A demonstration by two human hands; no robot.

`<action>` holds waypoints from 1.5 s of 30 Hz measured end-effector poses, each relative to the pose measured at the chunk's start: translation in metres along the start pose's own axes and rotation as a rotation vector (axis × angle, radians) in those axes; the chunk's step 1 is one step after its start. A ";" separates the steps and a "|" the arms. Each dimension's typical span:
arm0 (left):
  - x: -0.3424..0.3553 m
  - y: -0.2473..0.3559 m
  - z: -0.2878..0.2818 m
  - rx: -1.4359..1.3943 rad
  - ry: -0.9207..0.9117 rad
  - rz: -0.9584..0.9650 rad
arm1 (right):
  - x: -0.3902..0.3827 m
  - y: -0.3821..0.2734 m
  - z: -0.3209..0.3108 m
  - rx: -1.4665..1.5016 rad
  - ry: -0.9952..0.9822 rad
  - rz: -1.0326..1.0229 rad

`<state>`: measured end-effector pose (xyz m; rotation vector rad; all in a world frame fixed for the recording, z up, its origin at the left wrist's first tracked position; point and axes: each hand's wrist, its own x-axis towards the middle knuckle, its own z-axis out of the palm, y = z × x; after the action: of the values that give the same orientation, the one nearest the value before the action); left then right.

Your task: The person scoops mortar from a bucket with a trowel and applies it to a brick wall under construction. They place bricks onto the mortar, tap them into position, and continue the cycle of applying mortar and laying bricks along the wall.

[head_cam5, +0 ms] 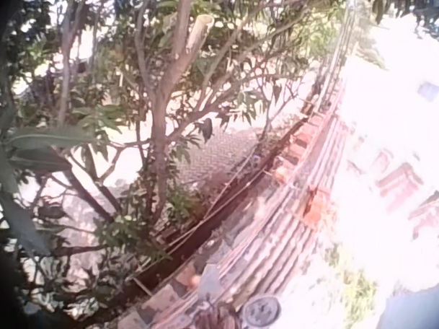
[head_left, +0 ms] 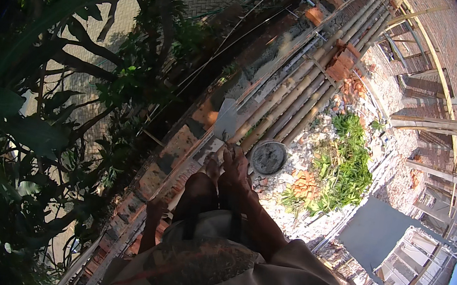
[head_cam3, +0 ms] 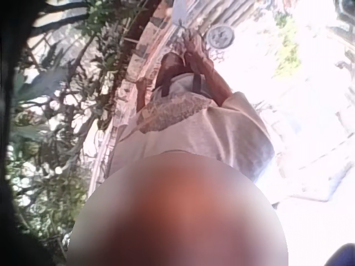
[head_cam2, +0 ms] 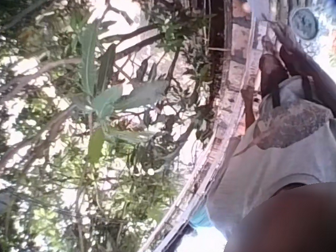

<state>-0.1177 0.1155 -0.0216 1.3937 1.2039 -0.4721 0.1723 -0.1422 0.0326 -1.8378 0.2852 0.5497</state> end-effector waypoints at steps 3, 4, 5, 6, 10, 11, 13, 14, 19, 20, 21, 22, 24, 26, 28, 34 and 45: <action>0.004 0.002 0.013 -0.181 -0.011 -0.018 | 0.012 -0.029 -0.056 -0.689 0.105 -0.265; 0.004 -0.001 0.021 -0.191 0.023 -0.004 | 0.020 -0.043 -0.073 -0.805 0.047 -0.330; 0.007 -0.003 0.026 -0.250 -0.018 -0.006 | 0.031 -0.057 -0.089 -0.927 -0.004 -0.403; 0.012 -0.004 0.032 -0.333 -0.080 -0.011 | 0.042 -0.071 -0.101 -1.035 -0.021 -0.535; 0.016 -0.008 0.065 -0.158 0.063 0.053 | 0.086 -0.104 -0.119 -1.387 -0.115 -0.682; 0.013 -0.007 0.071 -0.111 0.121 0.014 | 0.095 -0.108 -0.128 -1.393 -0.045 -0.773; 0.009 -0.003 0.077 -0.037 0.099 0.092 | 0.121 -0.115 -0.147 -1.358 -0.027 -0.792; 0.006 -0.002 0.078 0.026 0.094 0.105 | 0.134 -0.114 -0.155 -1.372 -0.023 -0.723; 0.000 -0.007 0.076 -0.152 -0.062 0.067 | 0.211 -0.107 -0.185 -1.281 -0.289 -0.864; 0.003 -0.010 0.076 0.002 -0.065 0.165 | 0.215 -0.099 -0.185 -1.031 -0.398 -0.861; 0.002 -0.016 0.079 0.101 -0.032 0.172 | 0.218 -0.093 -0.183 -0.847 -0.496 -0.778; 0.001 -0.022 0.082 0.062 0.051 0.259 | 0.217 -0.087 -0.179 -0.754 -0.542 -0.762; 0.002 -0.032 0.087 0.123 0.112 0.274 | 0.205 -0.078 -0.167 -0.716 -0.515 -1.149; 0.005 -0.038 0.090 0.224 0.108 0.323 | 0.183 -0.073 -0.149 -0.746 -0.501 -1.332; 0.009 -0.041 0.092 0.254 0.116 0.415 | 0.160 -0.078 -0.133 -0.817 -0.562 -1.297; 0.003 -0.021 0.094 0.127 0.154 0.330 | 0.101 -0.102 -0.114 -0.505 -0.630 -0.227; -0.027 -0.023 0.100 0.045 0.213 0.058 | 0.240 -0.196 -0.166 -1.743 0.170 -1.136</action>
<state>-0.1122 0.0108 -0.0345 1.5426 1.3259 -0.3174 0.5058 -0.2154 0.1159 -3.1116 -1.5492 -0.4115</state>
